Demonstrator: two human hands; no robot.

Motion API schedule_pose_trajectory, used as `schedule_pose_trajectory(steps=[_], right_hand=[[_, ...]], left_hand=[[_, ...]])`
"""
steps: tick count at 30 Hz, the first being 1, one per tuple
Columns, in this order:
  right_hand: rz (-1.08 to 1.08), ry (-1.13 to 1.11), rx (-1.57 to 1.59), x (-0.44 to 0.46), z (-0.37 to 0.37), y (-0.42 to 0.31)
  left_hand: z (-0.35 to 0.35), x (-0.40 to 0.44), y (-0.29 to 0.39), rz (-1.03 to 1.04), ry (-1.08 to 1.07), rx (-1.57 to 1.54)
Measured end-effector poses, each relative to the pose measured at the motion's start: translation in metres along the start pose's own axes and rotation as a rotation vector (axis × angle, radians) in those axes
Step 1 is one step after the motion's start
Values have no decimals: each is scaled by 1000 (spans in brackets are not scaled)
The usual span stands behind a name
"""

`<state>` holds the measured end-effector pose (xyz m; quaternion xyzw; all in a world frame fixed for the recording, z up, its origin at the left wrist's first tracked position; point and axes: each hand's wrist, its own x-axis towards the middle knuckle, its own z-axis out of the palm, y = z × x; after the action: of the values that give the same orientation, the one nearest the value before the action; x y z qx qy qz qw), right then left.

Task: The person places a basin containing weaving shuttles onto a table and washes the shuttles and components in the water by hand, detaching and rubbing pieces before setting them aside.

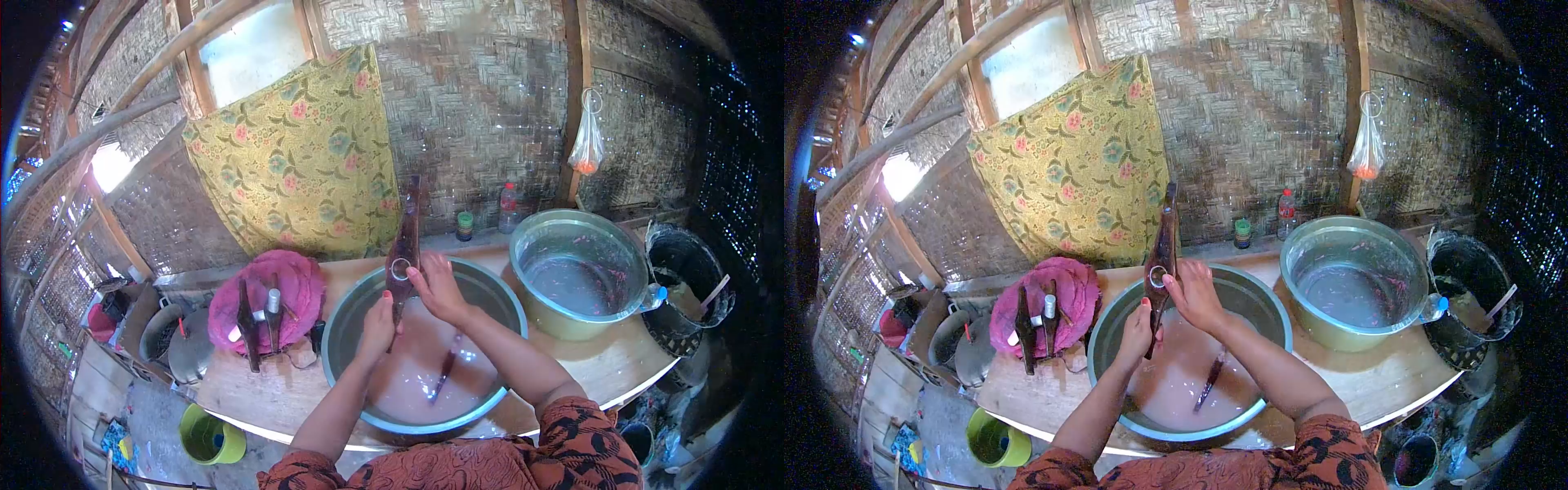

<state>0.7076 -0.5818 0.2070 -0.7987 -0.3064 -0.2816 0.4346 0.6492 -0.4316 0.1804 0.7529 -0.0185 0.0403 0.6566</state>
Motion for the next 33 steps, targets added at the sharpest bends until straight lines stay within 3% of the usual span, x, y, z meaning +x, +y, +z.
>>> schedule_pose_trajectory(steps=[2, 4, 5, 7, 9, 11, 13, 15, 17, 19, 21, 23, 24, 25, 27, 29, 31, 32, 33], right_hand=[[72, -45, -20, 0, 2, -1], [-32, 5, 17, -5, 8, 3], [-25, 6, 16, -9, 14, 4], [-137, 2, -93, -16, 26, -1], [-127, 19, -47, -18, 26, -8], [-193, 49, -176, -19, 22, -17], [-182, 55, -191, -14, 23, -12], [-2, -53, -179, -9, 18, -4], [-45, -29, -214, -5, 17, 7], [-78, -12, -181, -3, 15, 16], [-81, -17, -130, -2, 14, 23], [10, -76, 133, -2, 13, 22], [-2, -73, 130, -3, 17, 29], [-2, -81, 131, -3, 22, 40], [632, -125, 954, -4, 34, 67], [851, -233, 862, -18, 47, 120], [1015, -488, 652, -52, 73, 207], [1091, -629, 493, -67, 83, 233], [1095, -633, 500, -77, 87, 227]], left_hand=[[2, 8, -3, -21, 1, 45], [11, 22, -7, 445, 201, -17], [10, 29, -8, 440, 196, -16], [7, 41, -6, 576, 284, 268], [7, 44, -4, 479, 337, 273], [1, 48, 4, 200, 254, 288], [11, 48, 2, 278, 308, 298], [13, 59, -18, 457, 358, 349], [13, 60, -21, 424, 239, 205], [14, 55, -21, 174, -63, -470], [12, 53, -13, 151, -74, -384], [7, 55, -20, 182, -119, -222], [9, 69, -43, 353, -32, -229], [5, 72, -49, 349, -26, -233], [-6, 75, -58, 236, 126, 361], [-7, 70, -59, 274, 210, 383], [-8, 55, -41, 288, 50, 580], [-9, 62, -67, 289, -12, 714], [-5, 56, -69, 224, -71, 907]])
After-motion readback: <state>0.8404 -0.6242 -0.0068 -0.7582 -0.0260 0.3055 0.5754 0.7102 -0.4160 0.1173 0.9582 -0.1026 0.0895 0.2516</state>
